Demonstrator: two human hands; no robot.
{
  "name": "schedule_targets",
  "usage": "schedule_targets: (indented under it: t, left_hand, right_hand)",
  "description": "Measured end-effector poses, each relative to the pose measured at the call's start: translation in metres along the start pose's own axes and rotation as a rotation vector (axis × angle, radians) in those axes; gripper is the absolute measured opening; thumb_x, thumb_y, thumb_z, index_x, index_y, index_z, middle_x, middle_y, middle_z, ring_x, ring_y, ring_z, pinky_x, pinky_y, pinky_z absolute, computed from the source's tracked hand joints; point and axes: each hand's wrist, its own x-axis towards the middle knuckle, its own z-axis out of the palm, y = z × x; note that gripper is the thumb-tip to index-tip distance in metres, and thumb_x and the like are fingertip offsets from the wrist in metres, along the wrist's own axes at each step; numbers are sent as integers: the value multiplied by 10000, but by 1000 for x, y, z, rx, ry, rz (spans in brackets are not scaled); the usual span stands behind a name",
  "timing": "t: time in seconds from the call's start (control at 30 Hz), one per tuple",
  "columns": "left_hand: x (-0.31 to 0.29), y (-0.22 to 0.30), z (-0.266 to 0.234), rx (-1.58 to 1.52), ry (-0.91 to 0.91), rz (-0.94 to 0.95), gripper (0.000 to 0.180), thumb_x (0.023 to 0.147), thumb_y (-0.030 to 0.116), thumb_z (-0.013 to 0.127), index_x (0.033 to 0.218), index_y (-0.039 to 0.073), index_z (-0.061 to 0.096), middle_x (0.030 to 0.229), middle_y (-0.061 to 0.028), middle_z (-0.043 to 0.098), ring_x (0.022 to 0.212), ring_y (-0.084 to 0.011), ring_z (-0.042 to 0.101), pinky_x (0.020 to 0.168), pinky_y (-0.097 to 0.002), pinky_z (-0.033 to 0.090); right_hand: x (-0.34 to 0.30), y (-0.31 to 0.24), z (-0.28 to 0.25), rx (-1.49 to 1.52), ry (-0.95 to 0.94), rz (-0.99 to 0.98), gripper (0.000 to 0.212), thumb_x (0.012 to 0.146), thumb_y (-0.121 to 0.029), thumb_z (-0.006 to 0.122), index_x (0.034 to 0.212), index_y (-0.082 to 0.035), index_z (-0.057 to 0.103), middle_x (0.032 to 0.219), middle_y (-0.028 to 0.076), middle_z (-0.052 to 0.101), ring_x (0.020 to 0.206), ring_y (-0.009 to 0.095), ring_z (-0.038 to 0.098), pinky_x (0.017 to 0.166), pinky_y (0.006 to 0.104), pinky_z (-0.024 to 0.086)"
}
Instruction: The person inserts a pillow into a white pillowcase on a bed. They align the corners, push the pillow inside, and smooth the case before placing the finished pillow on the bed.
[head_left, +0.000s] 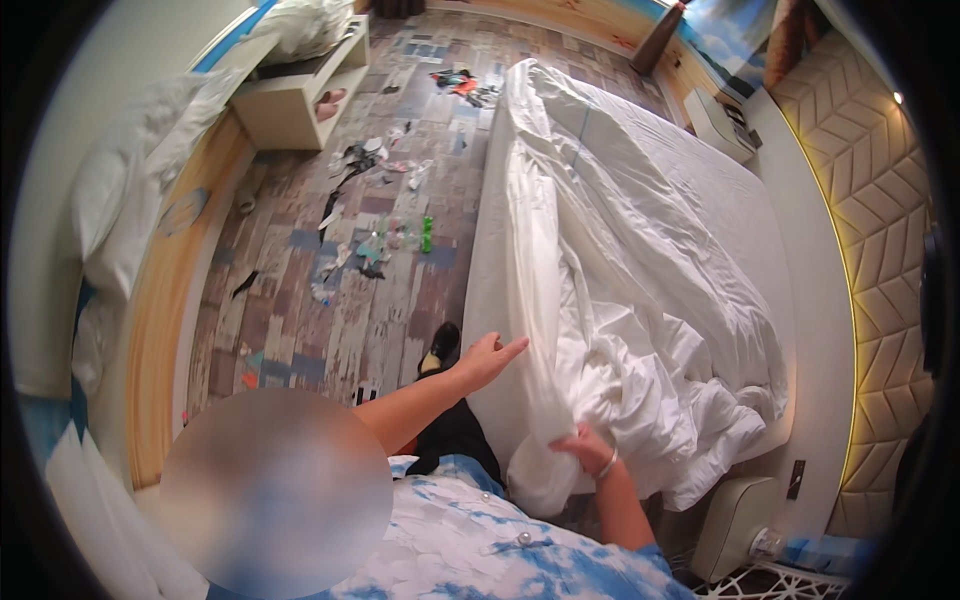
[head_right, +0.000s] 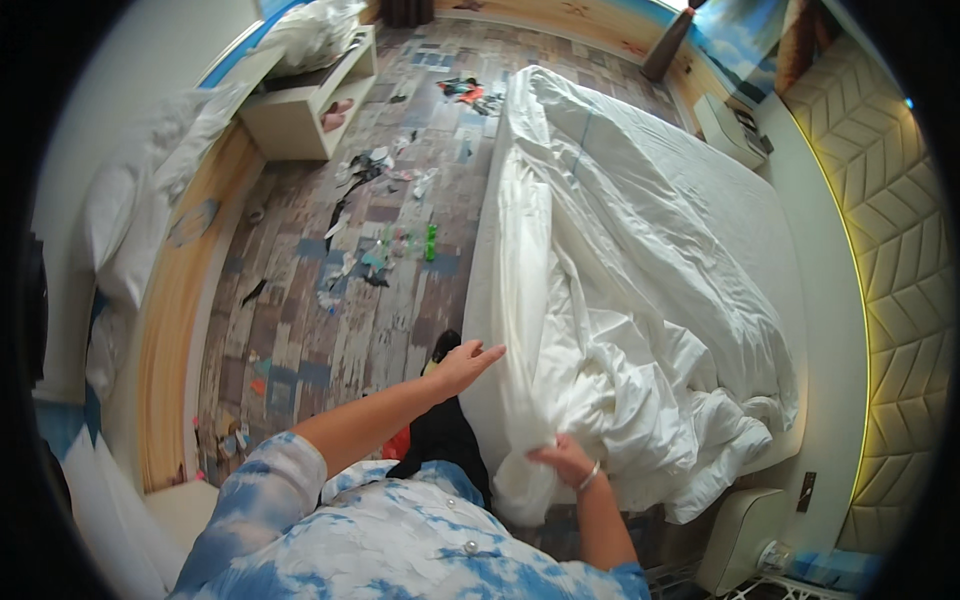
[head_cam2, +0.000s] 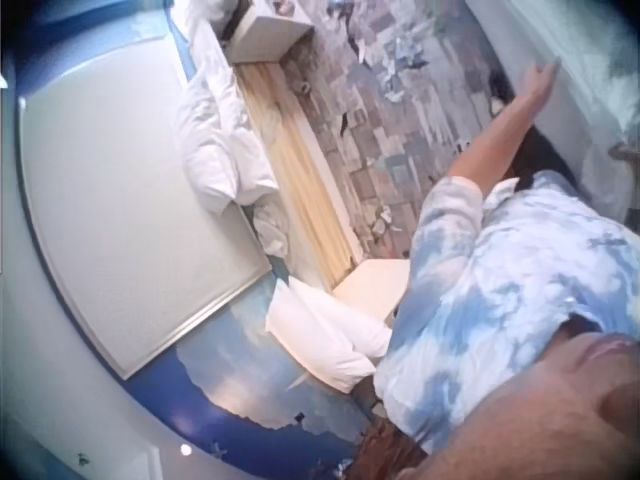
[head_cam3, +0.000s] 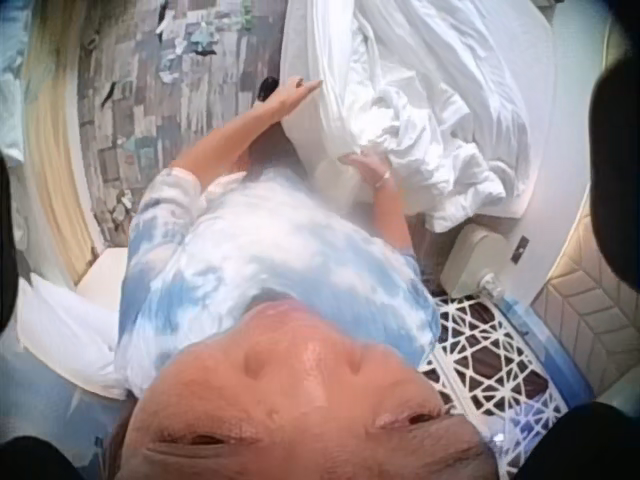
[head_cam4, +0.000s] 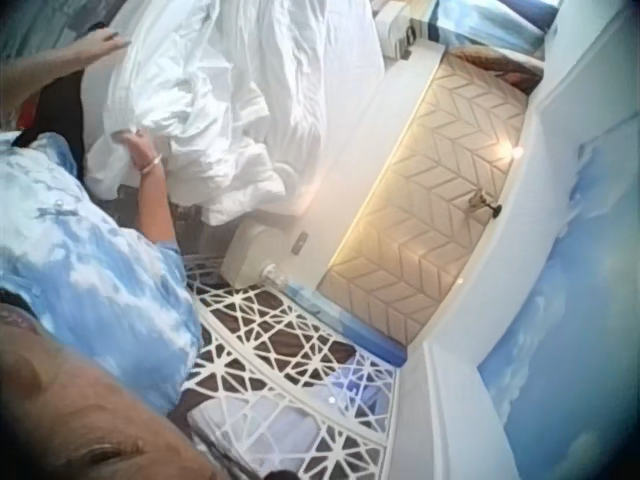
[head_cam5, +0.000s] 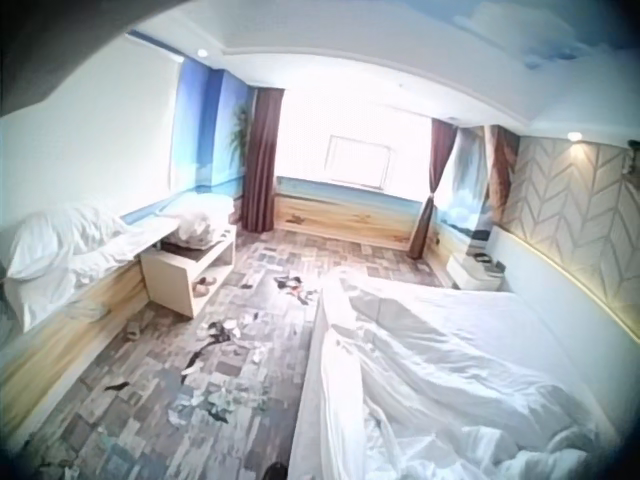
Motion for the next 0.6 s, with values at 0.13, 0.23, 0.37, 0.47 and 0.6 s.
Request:
schedule_targets:
  t: [0.13,0.23,0.37,0.47,0.6]
  left_hand:
    - [132,37,-6,-426,-104,-152,652,791,446,680,1179,-49,507,1035,-157,627,922,-259,617,818,-360,488]
    - [204,44,-19,-467,77,-2,419,838,201,654,1178,-11,534,1046,-138,635,947,-250,618,828,-354,482]
    - [218,82,-51,98,14,351,315,867,174,609,1126,15,525,924,-188,657,831,-302,654,737,-383,507]
    - [169,102,-60,402,-266,579,200,883,199,583,917,25,492,709,-211,606,676,-404,615,604,-467,491]
    - [139,146,-70,522,-836,808,235,879,215,580,826,43,429,639,-213,551,657,-430,581,584,-502,460]
  right_hand:
    - [2,2,-6,2,-144,201,321,772,-119,725,1076,-31,669,967,-10,663,913,94,584,861,259,444]
    - [24,-49,-21,-63,-170,318,374,819,-176,708,1150,-20,632,1032,-16,648,955,87,566,883,258,430]
    - [85,-117,-74,72,192,164,388,886,-220,638,1204,-4,587,1137,57,629,1019,125,580,881,280,455]
    - [196,-218,-86,410,351,-15,650,908,-334,600,1405,-6,341,1184,83,603,1051,197,578,893,324,452]
    - [318,-306,-67,-143,239,36,603,788,-366,686,1198,50,536,1064,133,643,950,215,608,808,289,470]
